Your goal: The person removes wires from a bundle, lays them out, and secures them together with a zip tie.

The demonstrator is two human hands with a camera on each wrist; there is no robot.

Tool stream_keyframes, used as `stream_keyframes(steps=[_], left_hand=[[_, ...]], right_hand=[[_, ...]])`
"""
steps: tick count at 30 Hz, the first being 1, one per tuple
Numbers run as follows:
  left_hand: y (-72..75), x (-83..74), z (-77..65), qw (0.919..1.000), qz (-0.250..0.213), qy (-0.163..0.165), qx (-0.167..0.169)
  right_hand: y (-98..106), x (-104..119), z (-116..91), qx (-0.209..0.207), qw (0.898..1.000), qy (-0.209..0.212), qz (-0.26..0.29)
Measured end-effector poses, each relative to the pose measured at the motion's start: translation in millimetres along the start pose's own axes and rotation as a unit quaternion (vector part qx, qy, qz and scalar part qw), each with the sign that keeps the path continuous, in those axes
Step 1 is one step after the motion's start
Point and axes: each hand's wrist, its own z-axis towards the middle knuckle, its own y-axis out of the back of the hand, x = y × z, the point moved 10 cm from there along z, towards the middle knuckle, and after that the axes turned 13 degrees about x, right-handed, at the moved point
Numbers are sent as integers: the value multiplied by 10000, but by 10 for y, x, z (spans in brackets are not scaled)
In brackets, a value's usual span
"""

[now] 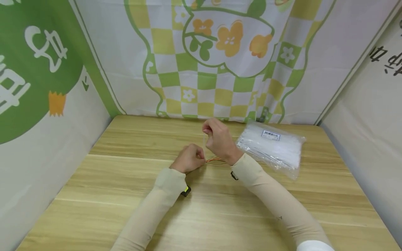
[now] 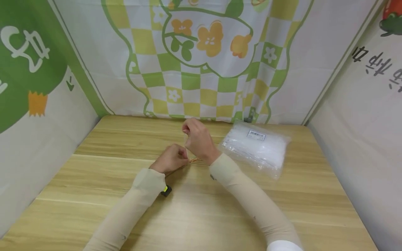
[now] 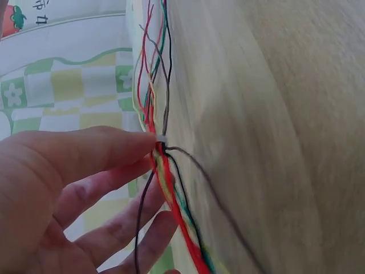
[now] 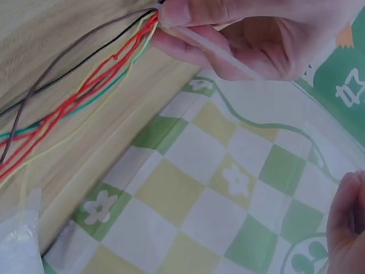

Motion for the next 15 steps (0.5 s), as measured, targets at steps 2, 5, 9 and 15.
stream_keyframes(steps=[2,5,9,15], left_hand=[[-10,-9,-3,10000,56,31,3],[-47,-6,3,9998,146,118,74],[-101,3,10,9992,294,212,153],[-115,3,20,9991,321,208,206]], right_hand=[[17,-10,-10,-53,10000,-45,6],[11,-19,-24,-39,10000,-84,-16],[-29,-22,-28,54,10000,-81,-10],[-36,-28,0,145,9998,-41,162]])
